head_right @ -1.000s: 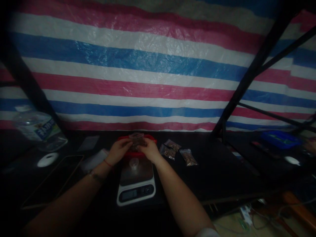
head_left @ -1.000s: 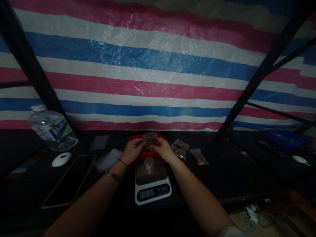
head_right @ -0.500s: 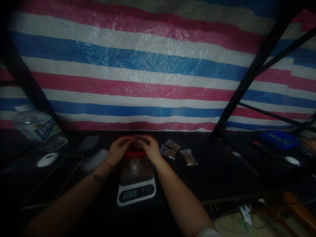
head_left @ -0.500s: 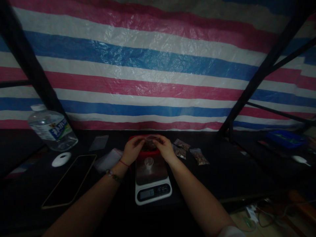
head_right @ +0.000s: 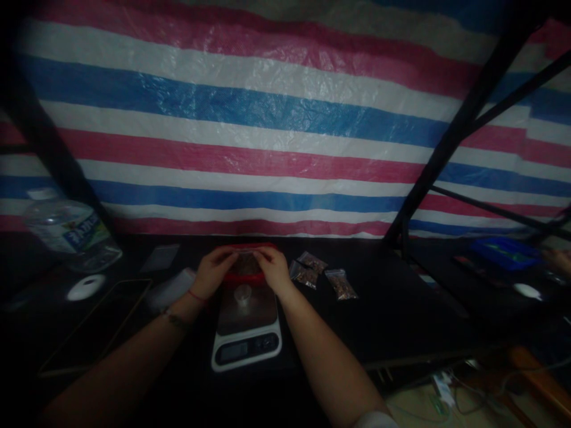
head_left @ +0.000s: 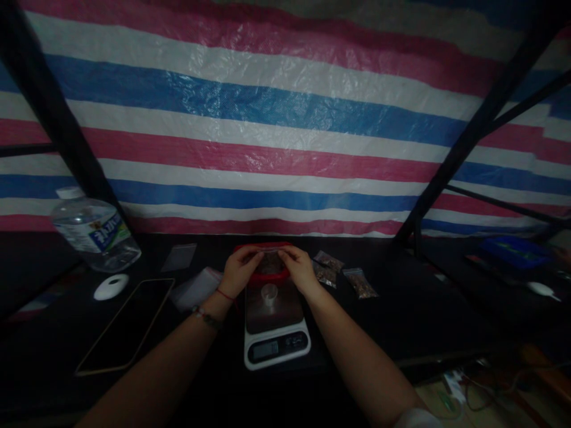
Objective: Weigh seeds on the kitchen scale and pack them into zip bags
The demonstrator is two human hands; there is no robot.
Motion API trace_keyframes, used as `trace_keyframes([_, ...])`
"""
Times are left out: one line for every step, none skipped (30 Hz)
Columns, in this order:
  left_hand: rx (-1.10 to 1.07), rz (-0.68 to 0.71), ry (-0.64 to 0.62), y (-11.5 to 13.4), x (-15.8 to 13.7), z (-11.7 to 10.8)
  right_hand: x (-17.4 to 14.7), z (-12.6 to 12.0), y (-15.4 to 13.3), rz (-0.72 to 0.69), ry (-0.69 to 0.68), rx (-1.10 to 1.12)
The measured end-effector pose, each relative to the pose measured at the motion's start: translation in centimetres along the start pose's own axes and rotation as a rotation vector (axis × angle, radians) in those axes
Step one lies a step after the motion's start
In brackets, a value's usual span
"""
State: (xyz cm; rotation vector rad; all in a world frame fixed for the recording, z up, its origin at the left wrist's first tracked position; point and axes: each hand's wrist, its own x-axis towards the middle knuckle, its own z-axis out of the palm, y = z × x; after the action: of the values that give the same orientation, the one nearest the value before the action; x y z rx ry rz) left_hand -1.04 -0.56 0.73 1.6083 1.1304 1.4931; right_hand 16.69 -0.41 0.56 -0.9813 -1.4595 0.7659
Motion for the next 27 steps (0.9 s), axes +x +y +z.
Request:
trace_keyframes([0.015, 0.014, 0.0, 0.0, 0.0, -0.1, 0.0, 0.0, 0.0, 0.006, 0.005, 0.003])
trace_keyframes([0.039, 0.034, 0.001, -0.1, 0.1, -0.2, 0.0, 0.0, 0.1, 0.02, 0.02, 0.016])
trace_keyframes([0.07, 0.057, 0.001, -0.2, 0.2, -0.3, 0.0, 0.0, 0.1, 0.039, 0.038, 0.034])
trace_keyframes([0.102, 0.077, 0.004, -0.2, 0.3, -0.4, 0.0, 0.0, 0.2, 0.057, 0.055, 0.055])
trace_keyframes([0.13, 0.089, 0.007, -0.3, 0.4, -0.5, 0.1, 0.0, 0.3, 0.071, 0.067, 0.072])
trace_keyframes([0.154, 0.095, 0.011, -0.4, 0.6, -0.6, 0.1, 0.0, 0.4, 0.079, 0.07, 0.083])
trace_keyframes([0.176, 0.1, 0.018, -0.5, 0.7, -0.7, 0.1, 0.0, 0.5, 0.08, 0.062, 0.084])
trace_keyframes([0.195, 0.11, 0.025, -0.6, 0.8, -0.7, 0.1, 0.0, 0.5, 0.077, 0.053, 0.075])
trace_keyframes([0.215, 0.126, 0.024, -0.7, 0.9, -0.7, 0.1, 0.0, 0.6, 0.069, 0.049, 0.058])
trace_keyframes([0.235, 0.148, 0.017, -0.7, 0.9, -0.7, 0.1, 0.0, 0.6, 0.056, 0.049, 0.037])
trace_keyframes([0.251, 0.173, 0.003, -0.7, 0.9, -0.7, 0.1, 0.0, 0.6, 0.041, 0.053, 0.014])
trace_keyframes([0.26, 0.194, -0.016, -0.8, 0.8, -0.6, 0.1, 0.0, 0.7, 0.025, 0.056, -0.007])
trace_keyframes([0.259, 0.209, -0.032, -0.8, 0.8, -0.6, 0.1, 0.0, 0.7, 0.01, 0.06, -0.024])
trace_keyframes([0.244, 0.216, -0.045, -0.8, 0.7, -0.5, 0.1, 0.0, 0.7, -0.001, 0.061, -0.037])
trace_keyframes([0.216, 0.217, -0.054, -0.8, 0.6, -0.5, 0.1, 0.0, 0.7, -0.008, 0.062, -0.043])
trace_keyframes([0.182, 0.212, -0.064, -0.9, 0.5, -0.4, 0.0, 0.0, 0.7, -0.011, 0.062, -0.045])
trace_keyframes([0.149, 0.201, -0.073, -0.9, 0.4, -0.3, 0.0, 0.1, 0.6, -0.01, 0.062, -0.042])
trace_keyframes([0.124, 0.187, -0.08, -1.0, 0.3, -0.3, 0.0, 0.1, 0.5, -0.007, 0.059, -0.034])
trace_keyframes([0.111, 0.173, -0.083, -1.0, 0.3, -0.3, 0.0, 0.1, 0.4, -0.004, 0.051, -0.024])
trace_keyframes([0.112, 0.162, -0.087, -1.1, 0.3, -0.3, 0.0, 0.1, 0.3, -0.002, 0.038, -0.015])
trace_keyframes([0.125, 0.156, -0.087, -1.1, 0.3, -0.3, -0.1, 0.1, 0.2, -0.004, 0.022, -0.013])
trace_keyframes([0.143, 0.155, -0.084, -1.1, 0.3, -0.3, -0.1, 0.1, 0.0, -0.011, 0.009, -0.02])
trace_keyframes([0.161, 0.159, -0.083, -1.1, 0.3, -0.4, -0.1, 0.1, -0.1, -0.019, -0.003, -0.036])
trace_keyframes([0.176, 0.163, -0.085, -1.0, 0.3, -0.4, -0.1, 0.1, -0.2, -0.028, -0.01, -0.057])
trace_keyframes([0.187, 0.167, -0.09, -0.9, 0.4, -0.5, -0.1, 0.1, -0.2, -0.035, -0.009, -0.084])
trace_keyframes([0.194, 0.17, -0.095, -0.9, 0.4, -0.5, -0.1, 0.1, -0.3, -0.042, -0.002, -0.112])
trace_keyframes([0.197, 0.172, -0.098, -0.8, 0.4, -0.5, 0.0, 0.1, -0.3, -0.05, 0.006, -0.138])
